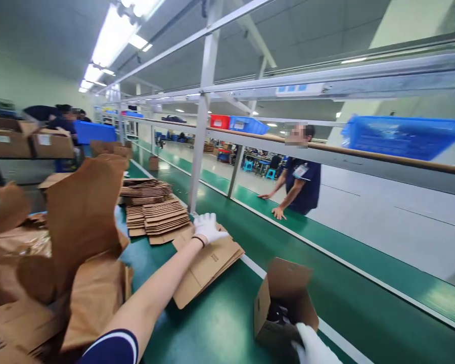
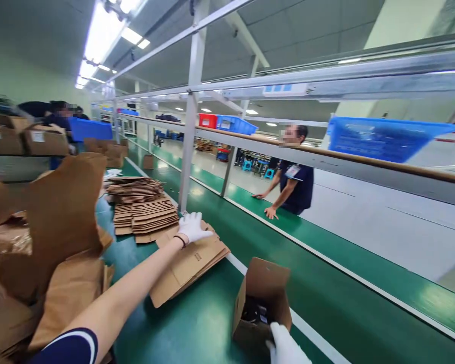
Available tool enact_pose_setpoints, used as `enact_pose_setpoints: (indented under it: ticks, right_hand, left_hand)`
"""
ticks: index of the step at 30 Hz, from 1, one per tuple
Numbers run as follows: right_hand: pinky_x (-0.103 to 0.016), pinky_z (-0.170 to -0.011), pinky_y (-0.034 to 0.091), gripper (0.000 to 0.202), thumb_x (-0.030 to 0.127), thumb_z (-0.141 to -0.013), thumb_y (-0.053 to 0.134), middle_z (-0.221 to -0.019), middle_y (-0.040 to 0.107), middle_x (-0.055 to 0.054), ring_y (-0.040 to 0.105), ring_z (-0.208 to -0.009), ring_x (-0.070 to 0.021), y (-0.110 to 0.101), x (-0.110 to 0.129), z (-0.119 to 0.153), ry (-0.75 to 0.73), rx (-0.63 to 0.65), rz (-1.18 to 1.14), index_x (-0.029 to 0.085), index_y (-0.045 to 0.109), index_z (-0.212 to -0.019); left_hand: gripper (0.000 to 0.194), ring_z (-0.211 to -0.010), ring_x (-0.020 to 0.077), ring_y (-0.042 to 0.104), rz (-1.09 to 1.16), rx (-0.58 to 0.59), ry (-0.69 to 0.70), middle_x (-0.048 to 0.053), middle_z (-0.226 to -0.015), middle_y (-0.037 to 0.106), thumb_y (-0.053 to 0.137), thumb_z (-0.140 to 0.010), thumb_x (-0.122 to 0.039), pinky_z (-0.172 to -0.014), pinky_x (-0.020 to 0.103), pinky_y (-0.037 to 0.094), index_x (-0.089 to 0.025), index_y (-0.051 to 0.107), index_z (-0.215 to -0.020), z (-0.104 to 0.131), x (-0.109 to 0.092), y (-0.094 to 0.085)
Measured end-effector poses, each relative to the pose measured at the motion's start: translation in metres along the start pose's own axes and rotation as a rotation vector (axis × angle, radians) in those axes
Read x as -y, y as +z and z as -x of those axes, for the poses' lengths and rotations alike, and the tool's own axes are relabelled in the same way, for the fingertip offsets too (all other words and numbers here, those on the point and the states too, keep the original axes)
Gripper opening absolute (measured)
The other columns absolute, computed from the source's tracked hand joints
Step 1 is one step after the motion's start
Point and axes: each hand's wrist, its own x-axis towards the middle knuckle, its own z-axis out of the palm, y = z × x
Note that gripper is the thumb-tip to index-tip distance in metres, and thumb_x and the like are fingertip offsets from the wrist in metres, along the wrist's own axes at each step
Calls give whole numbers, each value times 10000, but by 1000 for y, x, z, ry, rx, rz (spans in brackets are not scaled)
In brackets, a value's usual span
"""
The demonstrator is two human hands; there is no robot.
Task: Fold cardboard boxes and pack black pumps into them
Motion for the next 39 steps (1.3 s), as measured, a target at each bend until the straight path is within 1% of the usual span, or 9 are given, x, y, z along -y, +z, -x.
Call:
enact_pose_setpoints:
  ticks: [7, 11, 14, 19, 22, 25, 29, 31, 39]
  right_hand:
    - [-387, -922, 493, 474, 142, -922, 330, -1360, 570, -176, 622, -1157, -280, -29, -30, -85, 220, -104, 400, 131, 528, -1352]
    - [-503, -858, 509, 557, 117, -888, 308, -1471, 429, -230, 643, -1088, -365, -42, -26, -107, 258, -250, 394, 70, 432, -1429]
    - [-577, -927, 466, 564, 347, -910, 393, -1480, 418, -226, 591, -1154, -410, -26, 18, -103, 145, -470, 98, 100, 461, -1412]
    - [-453, -1068, 417, 983, 646, -784, 551, -1497, 431, -127, 504, -1296, -305, -1, 99, -71, -26, -453, -738, 211, 126, -1557]
    - [-440, -1162, 294, 1040, 636, -721, 622, -1583, 275, -59, 333, -1415, -310, -12, 96, -50, 38, -568, -756, 245, 141, -1556]
    - [-444, -1171, 275, 925, 637, -714, 624, -1540, 370, -56, 358, -1403, -312, -24, 67, -32, 64, -398, -819, 244, 338, -1501]
    - [-468, -1172, 256, 785, 637, -678, 679, -1481, 462, -89, 379, -1387, -326, -32, 47, -16, 120, -337, -966, 225, 561, -1336]
    - [-477, -1157, 279, 707, 614, -640, 738, -1505, 430, -80, 363, -1393, -338, -38, 50, -7, 128, -390, -1066, 242, 634, -1232]
    - [-471, -788, 563, 564, 653, -607, 744, -1013, 745, -84, 683, -957, -350, -45, 72, 22, 127, -212, -1650, 237, 709, -986]
  left_hand:
    - [966, -1153, 450, 550, 39, 14, -277, 276, -1238, 592, 683, -574, -603, -887, 544, 407, -127, 422, -1373, -28, 23, 19]
    - [887, -1138, 463, 542, 97, -92, -285, 295, -1191, 589, 688, -553, -485, -876, 561, 398, -64, 443, -1294, -24, 17, 0]
    - [843, -1174, 471, 505, 191, -174, -219, 301, -1227, 558, 668, -579, -507, -930, 584, 365, -55, 450, -1257, -16, -6, -24]
    - [953, -1329, 470, 358, 439, -207, 39, 287, -1416, 423, 672, -623, -526, -1071, 578, 259, -71, 352, -1397, 23, -79, -36]
    - [673, -1311, 360, 441, 646, -82, 244, 197, -1380, 528, 522, -784, -542, -1080, 463, 333, -133, 510, -1318, 54, -101, -32]
    - [539, -1076, 281, 633, 873, 158, 461, 119, -1120, 705, 380, -858, -570, -935, 393, 475, -177, 677, -1078, 83, -103, -25]
    - [544, -996, 307, 659, 1427, 694, 646, 132, -1017, 714, 588, -763, -570, -900, 427, 475, -129, 673, -1068, 101, -104, -11]
    - [582, -1055, 310, 626, 1526, 802, 674, 110, -1055, 696, 766, -637, -500, -965, 430, 431, -147, 662, -1088, 102, -107, -2]
    - [513, -912, 200, 579, 1671, 346, 292, -1, -891, 610, 861, -560, -434, -851, 331, 440, -189, 546, -882, 114, -131, 35]
